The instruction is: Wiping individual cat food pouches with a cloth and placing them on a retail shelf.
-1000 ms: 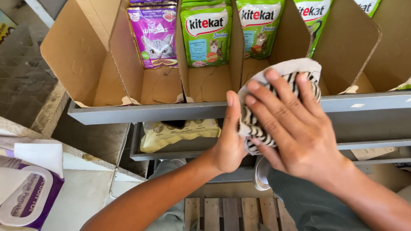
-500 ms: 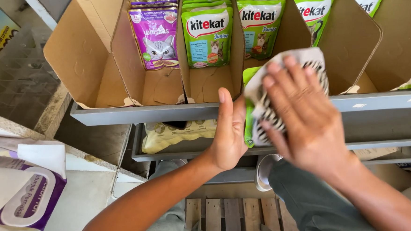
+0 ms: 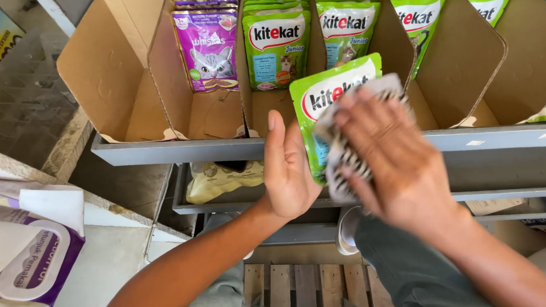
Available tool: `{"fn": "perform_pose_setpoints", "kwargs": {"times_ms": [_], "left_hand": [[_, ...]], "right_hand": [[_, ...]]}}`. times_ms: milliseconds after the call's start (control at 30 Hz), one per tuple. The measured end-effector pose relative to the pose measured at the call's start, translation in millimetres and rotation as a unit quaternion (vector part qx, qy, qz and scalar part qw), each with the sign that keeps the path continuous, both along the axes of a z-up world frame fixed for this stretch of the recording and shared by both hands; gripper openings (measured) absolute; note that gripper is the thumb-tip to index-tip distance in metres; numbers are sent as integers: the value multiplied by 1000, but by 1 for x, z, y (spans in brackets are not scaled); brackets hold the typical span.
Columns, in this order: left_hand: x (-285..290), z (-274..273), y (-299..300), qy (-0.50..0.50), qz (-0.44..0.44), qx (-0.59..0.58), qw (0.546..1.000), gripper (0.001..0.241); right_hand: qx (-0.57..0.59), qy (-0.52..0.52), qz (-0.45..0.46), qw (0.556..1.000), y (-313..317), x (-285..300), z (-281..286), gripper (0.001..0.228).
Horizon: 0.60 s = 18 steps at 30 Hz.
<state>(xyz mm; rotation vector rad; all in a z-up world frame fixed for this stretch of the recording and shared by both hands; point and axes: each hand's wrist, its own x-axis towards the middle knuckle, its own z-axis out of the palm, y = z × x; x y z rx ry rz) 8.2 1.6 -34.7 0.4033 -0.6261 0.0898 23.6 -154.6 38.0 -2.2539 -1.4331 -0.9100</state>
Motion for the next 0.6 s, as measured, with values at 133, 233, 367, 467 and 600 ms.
{"fn": "perform_pose_setpoints", "kwargs": {"times_ms": [133, 233, 367, 467, 600], "left_hand": [[-2, 8, 1, 23, -9, 12, 1000, 79], [1, 0, -2, 16, 9, 1, 1000, 75], [2, 2, 3, 33, 8, 1, 999, 74], [-1, 3, 4, 46, 10, 11, 999, 76], [-6, 15, 7, 56, -2, 38, 998, 78]], "right_hand": [[29, 0, -14, 999, 0, -2, 3, 57], [-24, -11, 11, 1000, 2, -8, 2, 63], [-33, 37, 61, 997, 1, -3, 7, 58], [-38, 60, 66, 995, -1, -6, 9, 58], [-52, 58, 76, 994, -6, -6, 14, 63]]}}
